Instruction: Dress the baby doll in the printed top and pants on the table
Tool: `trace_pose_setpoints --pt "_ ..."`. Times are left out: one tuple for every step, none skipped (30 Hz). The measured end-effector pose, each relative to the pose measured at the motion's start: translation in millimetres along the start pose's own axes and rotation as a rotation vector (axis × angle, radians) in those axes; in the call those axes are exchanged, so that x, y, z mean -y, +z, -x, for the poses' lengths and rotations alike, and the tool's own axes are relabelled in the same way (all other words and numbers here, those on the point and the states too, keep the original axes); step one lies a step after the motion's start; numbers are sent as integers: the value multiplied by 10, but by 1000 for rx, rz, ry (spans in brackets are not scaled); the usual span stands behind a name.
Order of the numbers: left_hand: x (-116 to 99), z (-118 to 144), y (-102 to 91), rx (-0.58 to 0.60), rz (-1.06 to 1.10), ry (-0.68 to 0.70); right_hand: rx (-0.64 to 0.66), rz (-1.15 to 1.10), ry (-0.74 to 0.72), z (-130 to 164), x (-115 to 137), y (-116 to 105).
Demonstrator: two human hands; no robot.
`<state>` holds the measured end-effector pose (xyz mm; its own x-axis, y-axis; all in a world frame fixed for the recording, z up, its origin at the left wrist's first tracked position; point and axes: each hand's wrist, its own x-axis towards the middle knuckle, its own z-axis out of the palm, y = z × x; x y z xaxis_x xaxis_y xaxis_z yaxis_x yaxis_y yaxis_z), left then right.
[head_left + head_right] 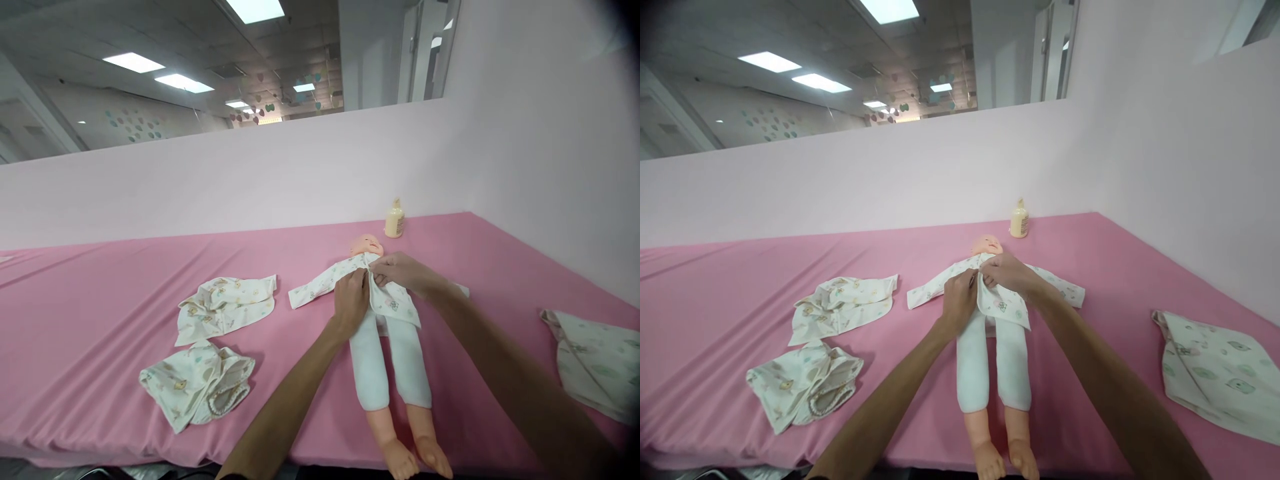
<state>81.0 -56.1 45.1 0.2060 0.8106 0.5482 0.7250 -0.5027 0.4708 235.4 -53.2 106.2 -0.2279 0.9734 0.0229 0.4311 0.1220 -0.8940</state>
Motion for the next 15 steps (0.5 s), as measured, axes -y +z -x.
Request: trace_pose_setpoints --pt "11 -5 -2 -10 43 -3 42 -54 -5 -2 -3 -10" --pt "20 -12 -5 -19 90 -13 74 -96 -15 -10 -15 -17" --pt "26 -21 -9 -27 141 -31 89 -126 -27 -25 -34 -19" --pt "29 -29 -13 -34 196 -58 84 -145 -39 -45 -58 -16" --pt "28 -38 -17 -40 251 -91 70 -164 -48 -70 -86 -5" --pt "25 -45 -22 -43 306 -125 54 -186 -51 -96 -115 12" --pt "20 -50 -26 -45 356 -157 36 -213 -48 -121 -142 35" --pt "15 -53 -30 -46 400 -185 17 -244 -39 -143 -165 61" --pt "11 -53 -32 -46 437 -208 -3 -274 -31 -160 -183 89" --pt "9 -52 -34 -49 469 -226 -18 -304 -28 -170 -194 115" --pt "8 -49 -36 -53 497 -238 -25 -330 -32 -173 -199 138" --pt "9 -45 -37 -58 518 -244 -28 -350 -38 -170 -198 156" --pt "11 -42 -38 -62 536 -245 -31 -360 -42 -162 -193 170" --pt "13 -38 -38 -64 550 -243 -33 -358 -46 -150 -184 178" --pt "17 -36 -38 -67 563 -243 -36 -348 -47 -136 -172 181"
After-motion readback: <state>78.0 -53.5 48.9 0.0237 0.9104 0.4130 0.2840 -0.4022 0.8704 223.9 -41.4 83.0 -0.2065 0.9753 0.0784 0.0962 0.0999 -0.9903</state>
